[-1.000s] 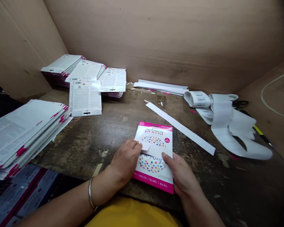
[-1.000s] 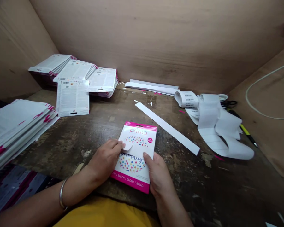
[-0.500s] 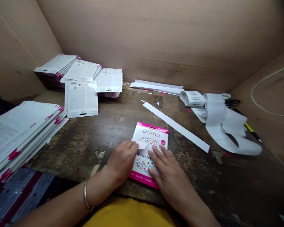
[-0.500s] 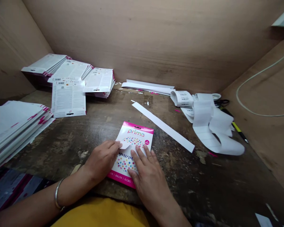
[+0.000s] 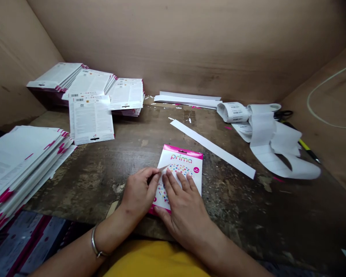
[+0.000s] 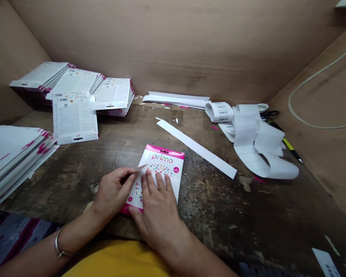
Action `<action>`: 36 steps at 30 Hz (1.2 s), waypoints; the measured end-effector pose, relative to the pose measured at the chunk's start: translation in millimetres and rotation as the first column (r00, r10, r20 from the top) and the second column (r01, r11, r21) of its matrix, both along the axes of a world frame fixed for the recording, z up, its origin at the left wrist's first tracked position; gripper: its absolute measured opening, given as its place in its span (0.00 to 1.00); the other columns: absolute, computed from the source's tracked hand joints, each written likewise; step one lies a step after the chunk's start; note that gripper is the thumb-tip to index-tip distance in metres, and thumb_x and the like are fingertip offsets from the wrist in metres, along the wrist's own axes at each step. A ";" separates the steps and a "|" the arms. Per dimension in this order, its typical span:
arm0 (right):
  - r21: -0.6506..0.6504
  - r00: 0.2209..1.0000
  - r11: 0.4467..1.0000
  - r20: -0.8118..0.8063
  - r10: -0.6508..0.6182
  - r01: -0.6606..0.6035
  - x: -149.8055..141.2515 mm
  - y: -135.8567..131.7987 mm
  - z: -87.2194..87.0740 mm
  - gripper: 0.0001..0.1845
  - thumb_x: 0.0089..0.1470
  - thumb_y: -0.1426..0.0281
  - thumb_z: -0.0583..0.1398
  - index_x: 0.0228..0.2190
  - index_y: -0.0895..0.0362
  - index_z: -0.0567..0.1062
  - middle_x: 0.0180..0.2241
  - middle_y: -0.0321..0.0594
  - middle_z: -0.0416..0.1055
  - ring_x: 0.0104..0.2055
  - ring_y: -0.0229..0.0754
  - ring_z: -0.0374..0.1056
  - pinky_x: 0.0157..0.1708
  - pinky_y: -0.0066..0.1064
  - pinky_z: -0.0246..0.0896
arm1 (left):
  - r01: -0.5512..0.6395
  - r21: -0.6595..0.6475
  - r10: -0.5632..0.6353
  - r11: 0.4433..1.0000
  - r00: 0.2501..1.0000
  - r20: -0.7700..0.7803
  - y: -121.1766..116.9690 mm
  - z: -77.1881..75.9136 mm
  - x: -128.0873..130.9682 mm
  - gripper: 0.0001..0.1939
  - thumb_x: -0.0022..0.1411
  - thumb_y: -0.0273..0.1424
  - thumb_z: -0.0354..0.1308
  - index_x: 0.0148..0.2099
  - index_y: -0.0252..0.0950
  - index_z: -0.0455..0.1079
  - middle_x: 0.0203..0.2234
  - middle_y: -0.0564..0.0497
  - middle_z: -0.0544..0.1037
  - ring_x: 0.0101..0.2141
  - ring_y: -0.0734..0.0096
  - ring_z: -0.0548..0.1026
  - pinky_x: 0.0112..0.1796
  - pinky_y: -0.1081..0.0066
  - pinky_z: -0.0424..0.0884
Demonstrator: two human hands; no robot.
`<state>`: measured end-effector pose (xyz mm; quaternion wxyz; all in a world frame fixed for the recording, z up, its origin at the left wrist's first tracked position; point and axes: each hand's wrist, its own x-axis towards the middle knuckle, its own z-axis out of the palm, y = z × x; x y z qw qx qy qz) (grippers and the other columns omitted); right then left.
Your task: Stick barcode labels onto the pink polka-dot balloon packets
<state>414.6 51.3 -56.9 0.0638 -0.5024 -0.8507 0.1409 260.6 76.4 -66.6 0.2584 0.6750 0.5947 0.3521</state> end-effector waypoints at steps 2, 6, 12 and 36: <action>-0.008 1.000 1.000 0.008 -0.025 0.025 -2.3 -0.7 -0.2 0.38 0.56 0.52 0.50 0.61 0.61 0.52 0.63 0.47 0.44 0.63 0.59 0.41 0.61 0.52 0.33 | 0.035 0.032 -0.034 0.999 0.999 -0.030 -0.1 -0.1 -0.3 0.10 0.62 0.30 0.51 0.40 0.36 0.72 0.35 0.49 0.78 0.36 0.68 0.74 0.40 0.68 0.69; -0.017 1.000 1.000 0.014 -0.015 0.015 -1.7 -3.0 0.8 0.39 0.57 0.52 0.49 0.61 0.63 0.51 0.62 0.50 0.45 0.63 0.59 0.42 0.61 0.54 0.31 | 0.098 0.135 -0.082 0.986 0.989 -0.124 -0.8 -1.0 -0.3 0.09 0.62 0.29 0.51 0.40 0.36 0.72 0.34 0.48 0.77 0.37 0.67 0.73 0.41 0.67 0.69; 0.005 1.000 1.000 0.008 0.008 -0.008 -5.1 -3.1 1.6 0.36 0.56 0.57 0.53 0.58 0.67 0.57 0.60 0.55 0.53 0.63 0.59 0.43 0.61 0.52 0.32 | 0.143 0.191 -0.076 0.971 0.945 -0.318 -1.9 -3.2 6.9 0.09 0.63 0.27 0.50 0.40 0.34 0.71 0.33 0.47 0.77 0.36 0.66 0.73 0.40 0.66 0.69; -0.018 0.998 0.999 -0.040 0.046 -0.047 16.3 -3.1 1.5 0.37 0.56 0.49 0.50 0.61 0.54 0.53 0.63 0.39 0.49 0.65 0.51 0.37 0.63 0.49 0.32 | 0.172 0.221 -0.034 0.960 0.854 -0.519 -5.6 -4.2 9.4 0.07 0.62 0.26 0.50 0.39 0.36 0.68 0.32 0.49 0.75 0.34 0.65 0.71 0.36 0.66 0.68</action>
